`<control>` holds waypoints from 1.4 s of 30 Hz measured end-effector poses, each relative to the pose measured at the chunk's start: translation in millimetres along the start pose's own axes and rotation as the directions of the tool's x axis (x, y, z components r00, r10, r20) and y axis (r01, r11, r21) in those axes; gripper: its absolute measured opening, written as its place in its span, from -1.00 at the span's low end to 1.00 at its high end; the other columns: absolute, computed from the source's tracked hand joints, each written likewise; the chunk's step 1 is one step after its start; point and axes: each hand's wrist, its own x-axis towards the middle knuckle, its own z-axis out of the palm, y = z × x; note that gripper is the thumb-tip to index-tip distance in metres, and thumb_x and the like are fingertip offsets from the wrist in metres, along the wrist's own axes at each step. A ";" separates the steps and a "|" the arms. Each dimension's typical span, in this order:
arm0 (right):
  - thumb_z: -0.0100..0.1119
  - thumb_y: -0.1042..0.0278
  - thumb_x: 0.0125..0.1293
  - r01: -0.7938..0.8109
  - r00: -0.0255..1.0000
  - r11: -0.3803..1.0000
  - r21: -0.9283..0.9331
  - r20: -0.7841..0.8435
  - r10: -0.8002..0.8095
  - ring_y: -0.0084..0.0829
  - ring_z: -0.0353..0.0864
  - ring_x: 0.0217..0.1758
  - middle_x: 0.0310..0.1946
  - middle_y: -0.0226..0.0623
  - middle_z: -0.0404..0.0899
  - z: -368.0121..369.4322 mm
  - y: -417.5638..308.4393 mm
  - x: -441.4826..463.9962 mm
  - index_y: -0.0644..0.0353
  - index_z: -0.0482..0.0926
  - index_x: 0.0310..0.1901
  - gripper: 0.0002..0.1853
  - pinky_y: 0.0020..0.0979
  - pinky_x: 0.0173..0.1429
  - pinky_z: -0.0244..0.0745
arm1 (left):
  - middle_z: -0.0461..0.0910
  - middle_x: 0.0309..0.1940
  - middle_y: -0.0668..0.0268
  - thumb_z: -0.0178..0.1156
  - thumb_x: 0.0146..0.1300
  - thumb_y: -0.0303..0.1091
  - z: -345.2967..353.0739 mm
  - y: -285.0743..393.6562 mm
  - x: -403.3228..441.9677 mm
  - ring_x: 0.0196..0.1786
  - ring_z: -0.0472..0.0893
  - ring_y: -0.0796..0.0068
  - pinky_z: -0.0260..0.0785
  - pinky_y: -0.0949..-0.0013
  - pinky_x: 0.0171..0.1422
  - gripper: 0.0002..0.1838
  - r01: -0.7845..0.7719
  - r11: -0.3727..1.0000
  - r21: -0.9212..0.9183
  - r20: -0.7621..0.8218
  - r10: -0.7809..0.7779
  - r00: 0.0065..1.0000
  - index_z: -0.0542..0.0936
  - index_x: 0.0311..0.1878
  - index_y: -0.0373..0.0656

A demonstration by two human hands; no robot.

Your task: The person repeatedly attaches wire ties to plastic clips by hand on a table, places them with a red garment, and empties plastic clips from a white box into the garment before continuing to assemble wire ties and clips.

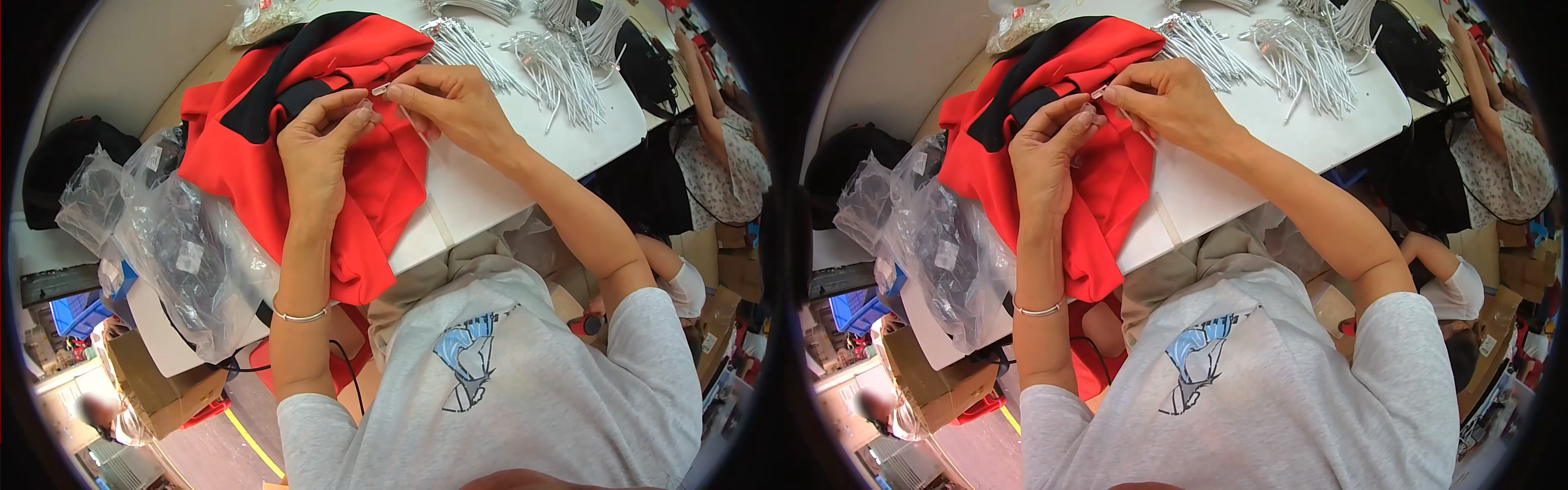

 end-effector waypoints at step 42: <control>0.28 0.62 0.16 0.579 0.776 0.584 -0.569 0.163 -0.610 -0.52 0.39 -0.47 -0.41 -0.42 0.54 11.9 24.5 -1.3 0.21 0.65 -0.27 -0.89 -0.52 -0.40 0.26 | 0.74 -0.27 0.18 0.31 0.28 -0.57 9.0 -9.0 -7.8 -0.29 0.72 0.46 0.60 0.58 -0.06 -0.85 0.005 1.000 -0.027 -0.112 -0.008 0.994 0.70 -0.14 -0.46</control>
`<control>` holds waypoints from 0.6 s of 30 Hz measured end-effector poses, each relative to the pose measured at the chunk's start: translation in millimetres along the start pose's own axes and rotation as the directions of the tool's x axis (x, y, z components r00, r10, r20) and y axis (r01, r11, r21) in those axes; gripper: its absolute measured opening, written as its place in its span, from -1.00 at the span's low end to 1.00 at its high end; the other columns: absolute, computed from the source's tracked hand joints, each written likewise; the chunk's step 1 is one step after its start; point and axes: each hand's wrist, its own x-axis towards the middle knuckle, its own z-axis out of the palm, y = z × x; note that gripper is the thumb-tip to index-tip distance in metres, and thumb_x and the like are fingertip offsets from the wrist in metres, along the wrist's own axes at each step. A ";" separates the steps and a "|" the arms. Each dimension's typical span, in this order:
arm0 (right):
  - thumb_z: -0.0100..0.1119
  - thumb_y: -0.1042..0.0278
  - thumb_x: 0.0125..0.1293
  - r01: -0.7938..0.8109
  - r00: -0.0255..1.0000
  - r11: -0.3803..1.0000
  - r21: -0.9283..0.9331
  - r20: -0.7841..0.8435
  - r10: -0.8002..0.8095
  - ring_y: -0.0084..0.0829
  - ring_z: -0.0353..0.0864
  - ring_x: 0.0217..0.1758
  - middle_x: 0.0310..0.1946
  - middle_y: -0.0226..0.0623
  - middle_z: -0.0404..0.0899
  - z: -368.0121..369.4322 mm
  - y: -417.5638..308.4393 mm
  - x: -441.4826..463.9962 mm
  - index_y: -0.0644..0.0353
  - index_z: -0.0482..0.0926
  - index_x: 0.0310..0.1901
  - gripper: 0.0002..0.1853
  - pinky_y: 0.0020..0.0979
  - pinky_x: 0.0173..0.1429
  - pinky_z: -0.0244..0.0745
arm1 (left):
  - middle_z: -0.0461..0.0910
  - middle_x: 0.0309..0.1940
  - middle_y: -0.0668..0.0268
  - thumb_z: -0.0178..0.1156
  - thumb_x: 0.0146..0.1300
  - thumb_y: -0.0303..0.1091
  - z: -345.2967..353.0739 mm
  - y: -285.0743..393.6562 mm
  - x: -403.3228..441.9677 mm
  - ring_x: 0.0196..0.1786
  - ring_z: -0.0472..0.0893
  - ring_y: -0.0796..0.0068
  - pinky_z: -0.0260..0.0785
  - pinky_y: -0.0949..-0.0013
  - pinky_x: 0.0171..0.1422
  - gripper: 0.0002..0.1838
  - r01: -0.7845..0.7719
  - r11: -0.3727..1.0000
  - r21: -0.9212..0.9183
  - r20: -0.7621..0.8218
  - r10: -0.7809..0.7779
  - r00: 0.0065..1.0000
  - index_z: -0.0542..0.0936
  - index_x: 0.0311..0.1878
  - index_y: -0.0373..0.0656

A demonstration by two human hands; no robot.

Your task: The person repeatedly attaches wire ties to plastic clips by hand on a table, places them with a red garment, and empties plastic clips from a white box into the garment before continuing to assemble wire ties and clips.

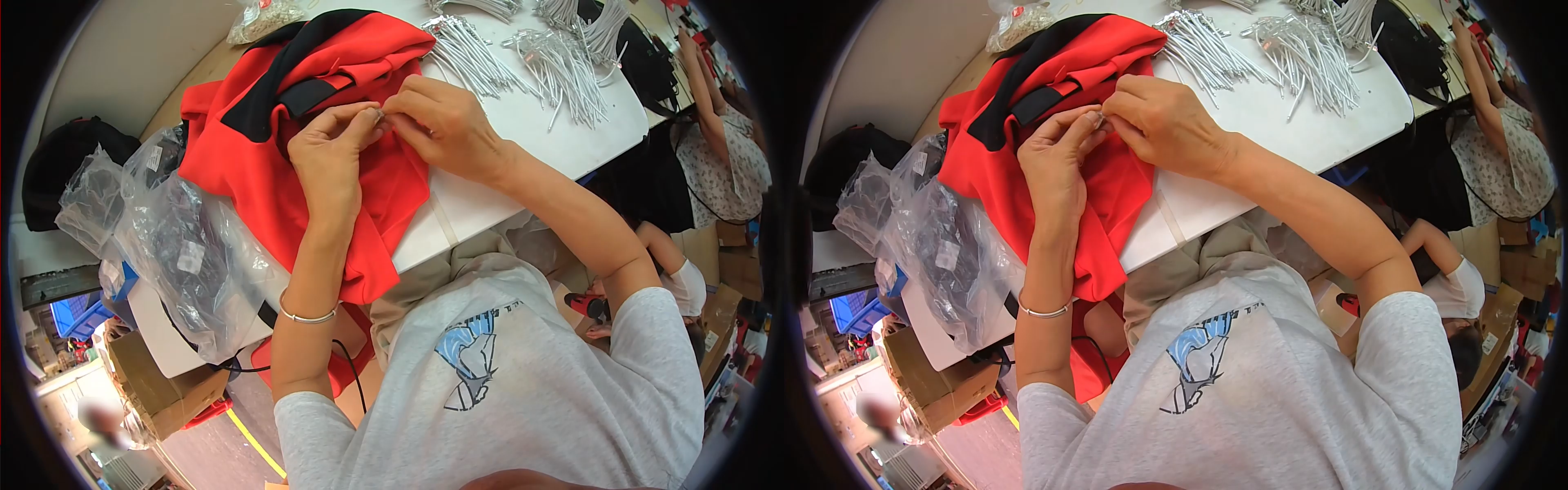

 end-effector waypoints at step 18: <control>0.32 0.52 0.20 -0.242 0.938 0.965 -0.101 -0.277 0.206 -0.52 0.44 -0.46 -0.38 -0.45 0.59 -34.3 20.8 0.0 0.18 0.69 -0.32 -0.97 -0.51 -0.38 0.34 | 0.74 -0.27 0.26 0.30 0.30 -0.52 1.2 15.5 -3.2 -0.35 0.66 0.55 0.49 0.61 -0.18 -0.82 -0.118 0.898 0.423 0.048 0.108 0.993 0.73 -0.08 -0.36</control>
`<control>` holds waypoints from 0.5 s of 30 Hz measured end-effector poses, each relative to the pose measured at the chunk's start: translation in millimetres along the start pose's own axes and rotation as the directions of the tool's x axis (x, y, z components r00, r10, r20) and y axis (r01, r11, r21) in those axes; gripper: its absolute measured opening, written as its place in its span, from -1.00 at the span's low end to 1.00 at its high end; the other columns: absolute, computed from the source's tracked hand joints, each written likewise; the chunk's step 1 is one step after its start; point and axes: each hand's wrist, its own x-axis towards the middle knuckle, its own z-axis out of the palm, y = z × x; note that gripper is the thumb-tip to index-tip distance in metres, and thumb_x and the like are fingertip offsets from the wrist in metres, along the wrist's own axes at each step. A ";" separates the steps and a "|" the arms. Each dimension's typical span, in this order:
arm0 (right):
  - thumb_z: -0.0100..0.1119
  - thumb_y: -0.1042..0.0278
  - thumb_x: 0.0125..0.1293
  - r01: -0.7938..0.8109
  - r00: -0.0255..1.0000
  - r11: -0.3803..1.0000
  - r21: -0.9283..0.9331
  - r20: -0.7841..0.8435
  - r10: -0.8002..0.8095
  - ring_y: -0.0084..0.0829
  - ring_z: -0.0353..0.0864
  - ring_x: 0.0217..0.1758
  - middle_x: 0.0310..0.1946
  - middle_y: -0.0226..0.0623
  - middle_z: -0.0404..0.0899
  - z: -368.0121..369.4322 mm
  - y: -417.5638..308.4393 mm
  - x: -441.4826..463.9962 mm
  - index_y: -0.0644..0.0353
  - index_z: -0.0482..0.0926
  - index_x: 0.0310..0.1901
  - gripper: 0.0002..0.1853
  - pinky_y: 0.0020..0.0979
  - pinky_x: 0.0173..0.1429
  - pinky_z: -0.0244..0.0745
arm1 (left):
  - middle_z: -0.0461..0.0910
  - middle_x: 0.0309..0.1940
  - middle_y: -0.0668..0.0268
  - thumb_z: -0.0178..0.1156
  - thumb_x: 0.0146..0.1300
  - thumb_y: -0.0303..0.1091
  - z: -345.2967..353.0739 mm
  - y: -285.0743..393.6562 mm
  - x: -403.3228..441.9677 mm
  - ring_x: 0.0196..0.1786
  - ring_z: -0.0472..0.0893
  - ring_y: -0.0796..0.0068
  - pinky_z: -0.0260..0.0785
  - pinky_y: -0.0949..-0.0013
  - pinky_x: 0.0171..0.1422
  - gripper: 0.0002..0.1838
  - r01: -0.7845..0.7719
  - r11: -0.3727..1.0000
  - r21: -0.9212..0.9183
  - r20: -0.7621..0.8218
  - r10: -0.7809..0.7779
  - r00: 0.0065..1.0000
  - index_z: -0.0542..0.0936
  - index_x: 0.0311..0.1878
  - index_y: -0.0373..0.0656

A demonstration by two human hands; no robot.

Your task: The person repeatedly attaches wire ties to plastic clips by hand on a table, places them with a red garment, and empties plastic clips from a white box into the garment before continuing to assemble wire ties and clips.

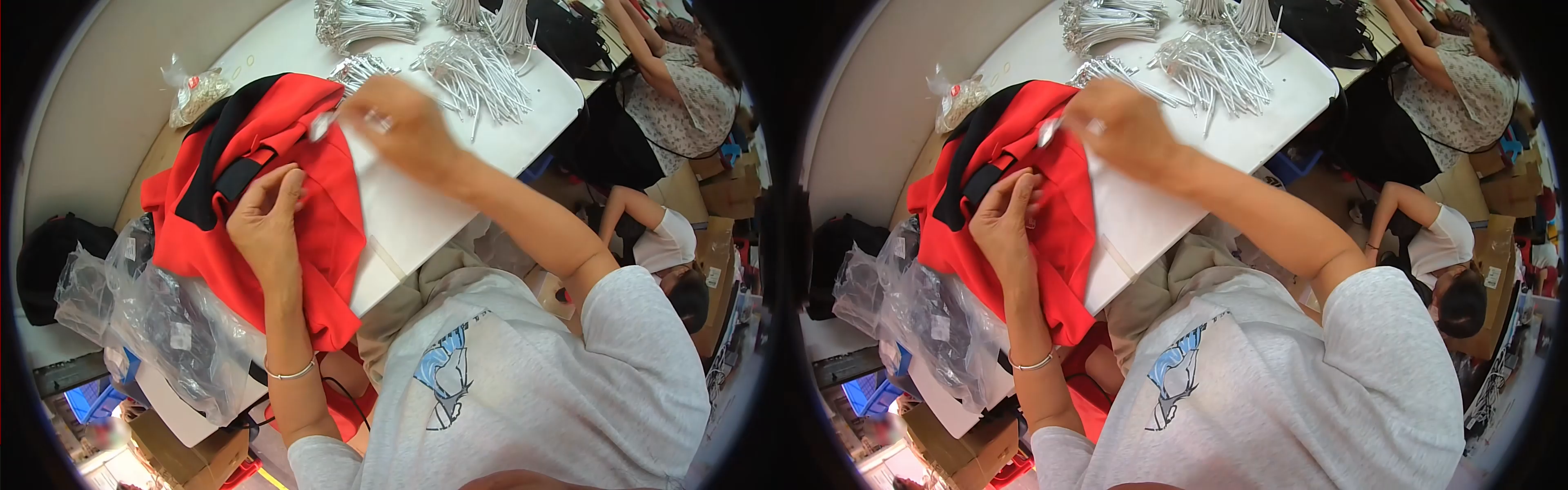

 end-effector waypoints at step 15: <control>0.20 0.40 0.21 -0.034 0.955 0.833 -0.552 0.229 0.190 -0.13 0.54 -0.44 -0.48 -0.13 0.60 -2.7 91.4 43.4 0.27 0.64 -0.37 -0.87 -0.23 -0.29 0.47 | 0.72 -0.26 0.16 0.25 0.02 -0.58 -46.8 -14.9 17.5 -0.38 0.60 0.31 0.47 0.37 -0.18 -0.71 -0.310 0.760 0.571 0.319 0.141 0.937 0.73 -0.14 -0.32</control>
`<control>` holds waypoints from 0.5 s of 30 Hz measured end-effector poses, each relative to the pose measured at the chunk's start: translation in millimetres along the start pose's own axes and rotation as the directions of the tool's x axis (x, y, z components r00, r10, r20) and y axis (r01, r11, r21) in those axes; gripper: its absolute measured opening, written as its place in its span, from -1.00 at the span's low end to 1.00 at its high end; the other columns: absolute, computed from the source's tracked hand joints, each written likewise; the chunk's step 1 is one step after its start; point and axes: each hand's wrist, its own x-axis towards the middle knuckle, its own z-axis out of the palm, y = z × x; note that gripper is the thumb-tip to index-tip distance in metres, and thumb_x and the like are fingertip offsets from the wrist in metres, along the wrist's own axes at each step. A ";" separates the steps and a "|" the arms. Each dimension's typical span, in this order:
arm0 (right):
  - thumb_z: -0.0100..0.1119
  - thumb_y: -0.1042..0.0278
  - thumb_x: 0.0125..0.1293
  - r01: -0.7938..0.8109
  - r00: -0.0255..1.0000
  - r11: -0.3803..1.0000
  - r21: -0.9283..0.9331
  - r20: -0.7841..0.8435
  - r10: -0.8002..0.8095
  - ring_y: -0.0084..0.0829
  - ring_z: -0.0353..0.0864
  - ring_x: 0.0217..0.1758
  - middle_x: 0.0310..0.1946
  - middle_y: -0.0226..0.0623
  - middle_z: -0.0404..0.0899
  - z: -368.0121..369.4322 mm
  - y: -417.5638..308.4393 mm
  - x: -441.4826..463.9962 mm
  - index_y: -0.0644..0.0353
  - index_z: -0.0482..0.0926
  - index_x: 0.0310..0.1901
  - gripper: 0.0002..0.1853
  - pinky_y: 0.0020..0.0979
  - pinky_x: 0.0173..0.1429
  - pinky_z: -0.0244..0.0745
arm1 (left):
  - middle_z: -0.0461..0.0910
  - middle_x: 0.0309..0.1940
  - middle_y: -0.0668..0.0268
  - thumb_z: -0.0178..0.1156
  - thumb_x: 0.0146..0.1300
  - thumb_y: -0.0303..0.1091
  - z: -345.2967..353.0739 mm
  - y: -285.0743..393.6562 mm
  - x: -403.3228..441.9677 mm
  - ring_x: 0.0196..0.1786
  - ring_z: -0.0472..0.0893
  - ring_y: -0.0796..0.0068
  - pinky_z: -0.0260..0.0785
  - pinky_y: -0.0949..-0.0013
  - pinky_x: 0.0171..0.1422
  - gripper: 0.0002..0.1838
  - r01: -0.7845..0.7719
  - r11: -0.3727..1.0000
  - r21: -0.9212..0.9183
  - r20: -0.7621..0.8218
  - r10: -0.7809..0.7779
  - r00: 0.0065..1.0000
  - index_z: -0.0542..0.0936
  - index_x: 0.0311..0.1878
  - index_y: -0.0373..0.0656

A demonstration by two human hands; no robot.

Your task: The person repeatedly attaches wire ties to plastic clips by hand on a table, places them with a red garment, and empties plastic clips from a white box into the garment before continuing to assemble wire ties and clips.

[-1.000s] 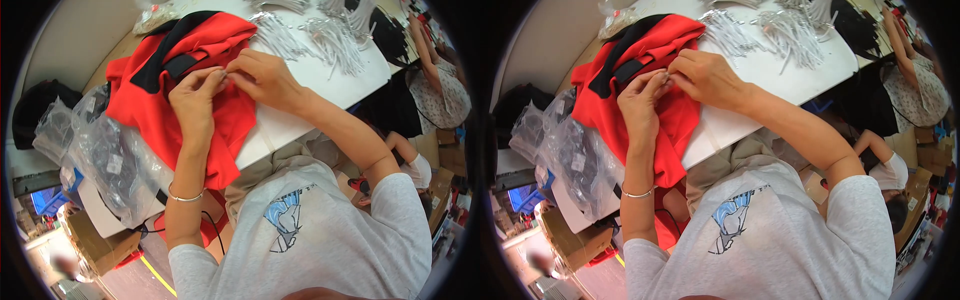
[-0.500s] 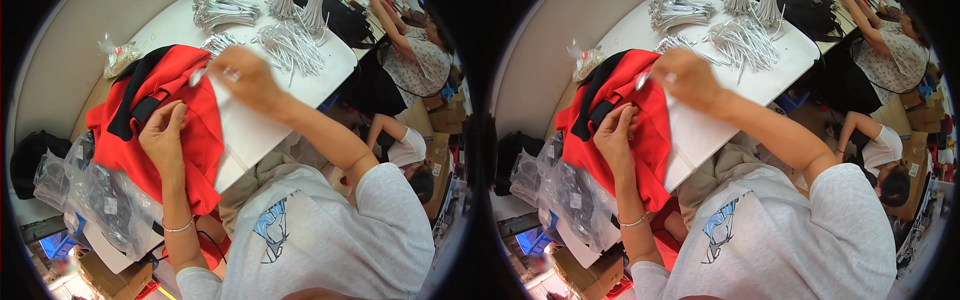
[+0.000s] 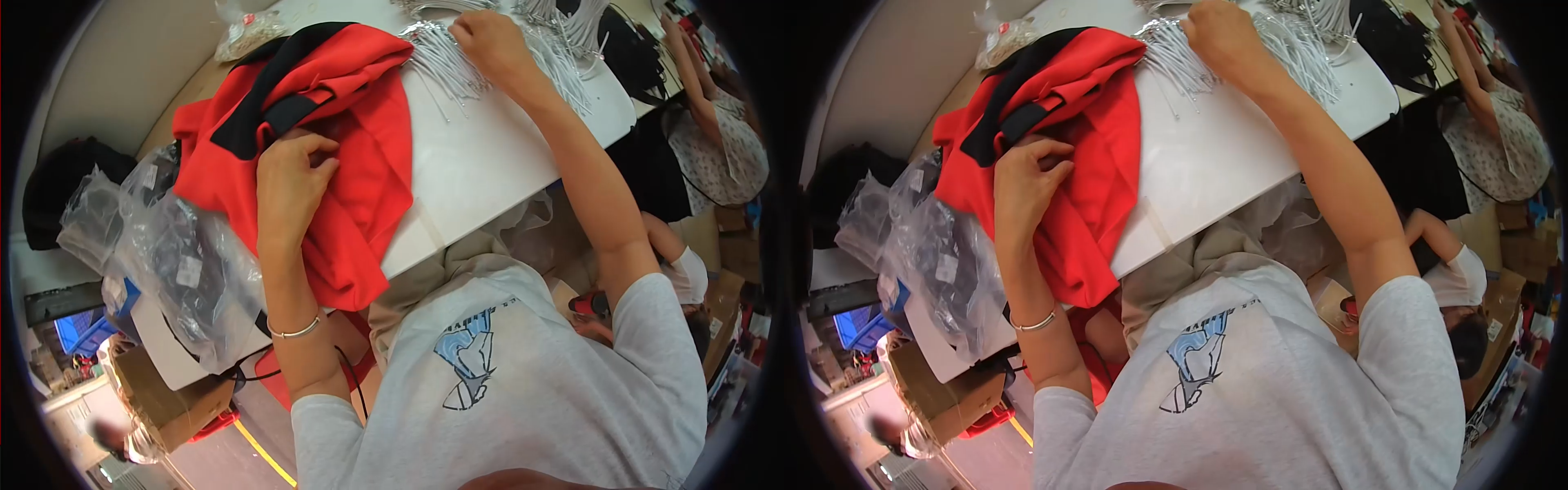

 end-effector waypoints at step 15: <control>0.16 0.42 0.22 -0.187 0.981 0.952 0.242 0.096 0.168 -0.13 0.52 -0.45 -0.51 -0.13 0.60 -23.1 -23.8 -0.3 0.30 0.61 -0.39 -0.87 -0.26 -0.31 0.43 | 0.67 -0.26 0.20 0.26 -0.02 -0.64 -8.6 9.1 -5.7 -0.33 0.57 0.22 0.44 0.33 -0.14 -0.76 -0.046 0.997 0.056 0.054 0.043 0.998 0.75 -0.23 -0.27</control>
